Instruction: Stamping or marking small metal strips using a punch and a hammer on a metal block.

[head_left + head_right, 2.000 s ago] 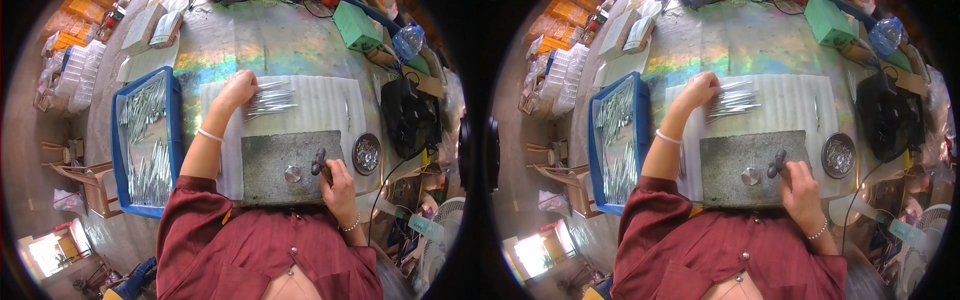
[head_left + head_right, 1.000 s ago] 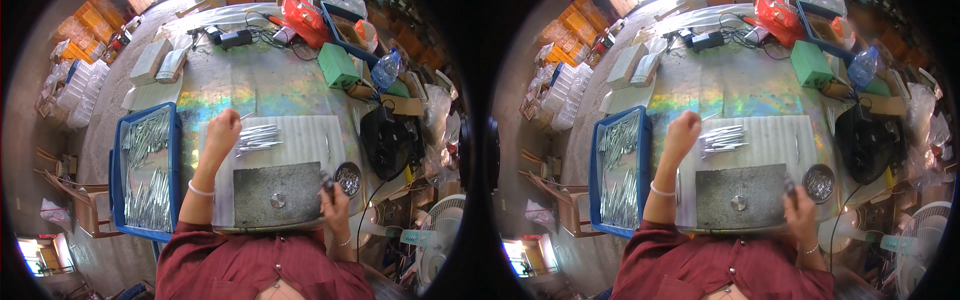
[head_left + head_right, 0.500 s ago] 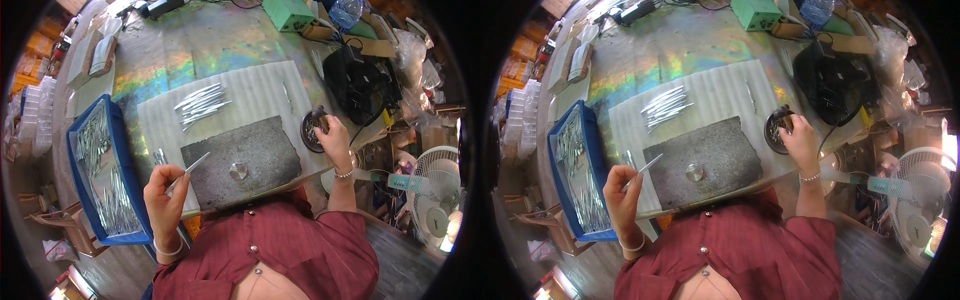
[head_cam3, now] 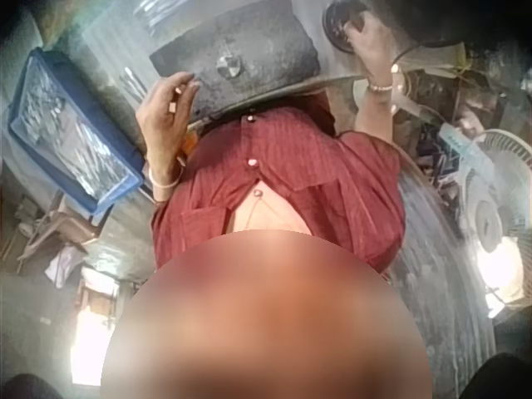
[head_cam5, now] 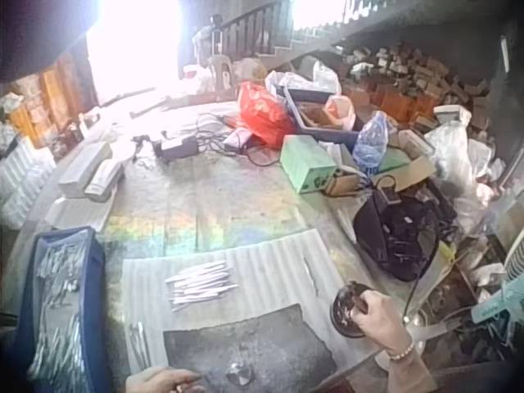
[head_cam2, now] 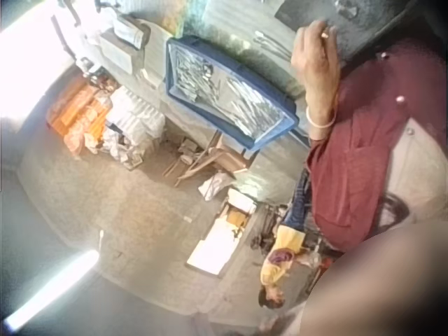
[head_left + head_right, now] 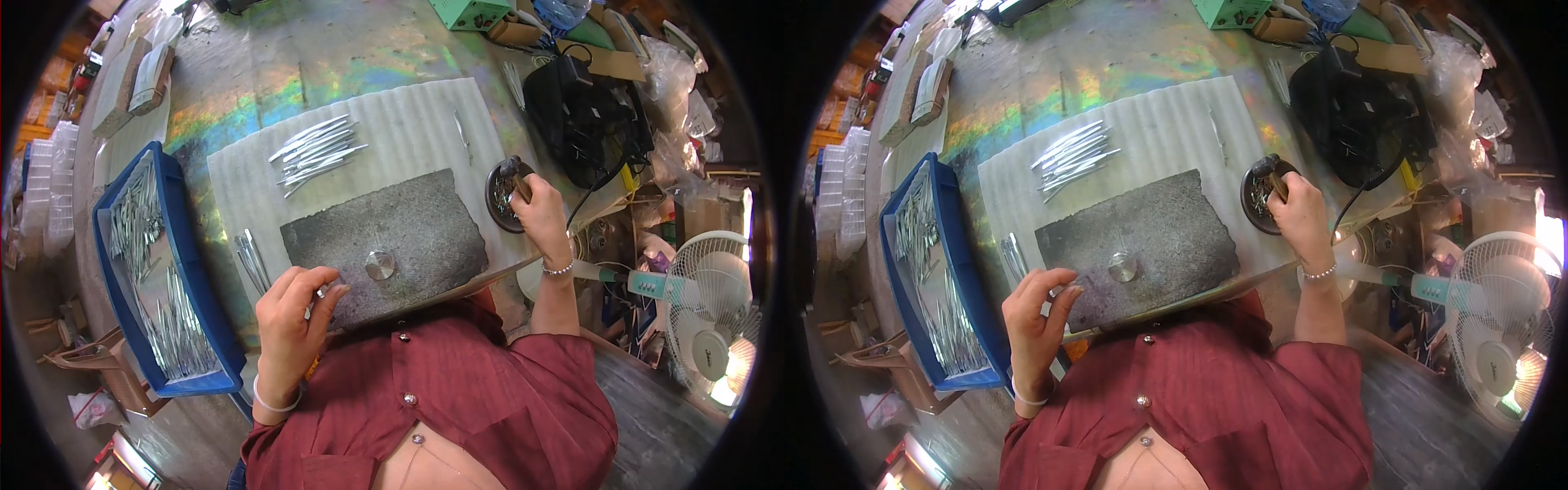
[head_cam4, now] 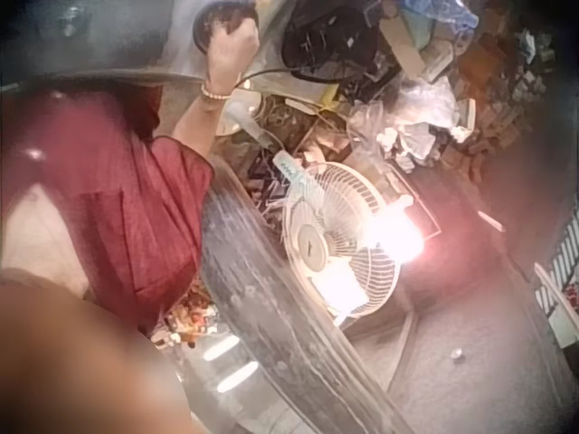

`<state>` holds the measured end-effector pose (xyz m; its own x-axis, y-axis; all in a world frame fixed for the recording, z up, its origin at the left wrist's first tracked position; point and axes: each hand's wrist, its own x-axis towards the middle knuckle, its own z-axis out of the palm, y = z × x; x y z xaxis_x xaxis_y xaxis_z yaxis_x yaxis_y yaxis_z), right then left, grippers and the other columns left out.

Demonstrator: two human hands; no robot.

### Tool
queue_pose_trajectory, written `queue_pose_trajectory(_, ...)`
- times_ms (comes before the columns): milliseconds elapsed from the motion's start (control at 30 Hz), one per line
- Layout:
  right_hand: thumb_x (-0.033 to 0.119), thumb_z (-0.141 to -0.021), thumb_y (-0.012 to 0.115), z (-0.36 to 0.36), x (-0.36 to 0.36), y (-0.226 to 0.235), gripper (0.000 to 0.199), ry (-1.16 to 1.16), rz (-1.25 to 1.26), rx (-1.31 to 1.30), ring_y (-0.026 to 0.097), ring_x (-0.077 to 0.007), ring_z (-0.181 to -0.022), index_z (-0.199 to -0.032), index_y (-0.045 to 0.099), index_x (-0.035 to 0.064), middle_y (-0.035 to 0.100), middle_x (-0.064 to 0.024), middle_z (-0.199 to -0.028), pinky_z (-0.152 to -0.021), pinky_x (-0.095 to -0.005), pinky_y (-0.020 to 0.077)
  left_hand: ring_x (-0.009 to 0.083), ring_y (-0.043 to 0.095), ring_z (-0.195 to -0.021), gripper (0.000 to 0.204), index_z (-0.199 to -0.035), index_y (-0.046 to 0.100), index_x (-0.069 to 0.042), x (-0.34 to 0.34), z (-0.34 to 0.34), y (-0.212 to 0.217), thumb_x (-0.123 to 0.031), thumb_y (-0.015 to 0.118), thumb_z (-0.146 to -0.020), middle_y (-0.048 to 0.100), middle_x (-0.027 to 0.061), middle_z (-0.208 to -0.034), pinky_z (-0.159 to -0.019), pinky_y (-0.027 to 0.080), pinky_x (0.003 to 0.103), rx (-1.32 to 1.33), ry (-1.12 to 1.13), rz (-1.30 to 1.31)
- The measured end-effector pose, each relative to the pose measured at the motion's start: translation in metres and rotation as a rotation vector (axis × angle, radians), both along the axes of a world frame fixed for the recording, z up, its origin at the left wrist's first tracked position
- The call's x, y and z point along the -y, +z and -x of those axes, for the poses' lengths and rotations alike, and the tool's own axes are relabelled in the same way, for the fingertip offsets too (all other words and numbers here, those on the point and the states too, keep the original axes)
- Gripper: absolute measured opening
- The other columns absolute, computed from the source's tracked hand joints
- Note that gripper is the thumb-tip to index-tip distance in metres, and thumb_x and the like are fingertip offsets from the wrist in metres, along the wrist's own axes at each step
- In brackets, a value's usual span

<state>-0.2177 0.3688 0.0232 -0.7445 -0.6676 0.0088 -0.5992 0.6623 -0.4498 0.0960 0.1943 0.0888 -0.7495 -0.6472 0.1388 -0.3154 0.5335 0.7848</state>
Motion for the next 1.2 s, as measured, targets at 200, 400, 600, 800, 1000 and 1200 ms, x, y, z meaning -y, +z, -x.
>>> queue_pose_trajectory(200,0.005,-0.079,0.064,0.003,-0.017,-0.006,0.01,-0.116,0.315,0.453,0.051,-0.0077,-0.059,-0.079,0.055,-0.0009,0.058,-0.0029,-0.07,-0.054,-0.0232,0.0401,0.0218,0.055,-0.062,0.017,-0.091,0.062,-0.002,0.002,0.004,-0.02,-0.001,0.07,-0.075,0.054,0.0095,-0.074,-0.056,0.044,0.031,0.033,-0.046,-0.029)
queue_pose_trajectory(400,-0.001,-0.081,0.063,-0.003,-0.022,0.01,0.007,-0.184,0.56,0.852,0.05,-0.0027,-0.062,-0.085,0.058,0.0014,0.057,0.0034,-0.073,-0.055,-0.0179,0.039,0.0234,0.056,-0.064,0.018,-0.093,0.063,-0.002,-0.001,0.001,-0.036,0.003,0.065,-0.075,0.054,0.0106,-0.078,-0.058,0.045,0.031,0.073,-0.054,-0.038)
queue_pose_trajectory(600,0.0,-0.08,0.065,0.005,-0.025,-0.013,0.012,-0.175,0.605,0.629,0.055,-0.0055,-0.073,-0.091,0.06,0.0001,0.06,0.002,-0.08,-0.066,-0.0205,0.0446,0.0214,0.059,-0.07,0.014,-0.09,0.063,-0.001,-0.003,0.006,-0.033,0.004,0.064,-0.077,0.058,0.0113,-0.085,-0.062,0.047,0.027,-0.008,-0.024,-0.034)
queue_pose_trajectory(800,0.004,-0.081,0.064,0.002,-0.022,-0.01,0.01,-0.226,0.593,0.63,0.058,-0.0072,-0.077,-0.089,0.061,-0.0013,0.063,-0.0008,-0.08,-0.07,-0.0221,0.0457,0.0105,0.055,-0.071,0.006,-0.084,0.06,0.003,-0.008,-0.017,-0.047,0.004,0.065,-0.081,0.062,0.006,-0.08,-0.064,0.045,0.022,-0.056,0.121,-0.365)
queue_pose_trajectory(1000,0.009,-0.084,0.062,0.002,-0.025,-0.009,0.01,-0.243,0.62,0.535,0.056,-0.0093,-0.068,-0.085,0.06,-0.0012,0.061,-0.0012,-0.074,-0.064,-0.0248,0.0453,0.0101,0.057,-0.07,0.011,-0.095,0.058,0.003,-0.017,-0.005,-0.037,0.001,0.062,-0.086,0.062,0.0058,-0.083,-0.063,0.046,0.02,-0.174,0.15,-0.553)
queue_pose_trajectory(1200,0.011,-0.087,0.063,-0.023,-0.017,0.016,0.01,-0.247,0.728,0.704,0.042,-0.001,-0.051,-0.084,0.058,0.0035,0.057,0.0021,-0.068,-0.046,-0.0175,0.0326,0.014,0.06,-0.069,0.017,-0.102,0.057,0.004,-0.024,0.008,-0.027,-0.004,0.062,-0.087,0.062,0.0094,-0.083,-0.063,0.051,0.024,-0.299,0.127,-0.764)
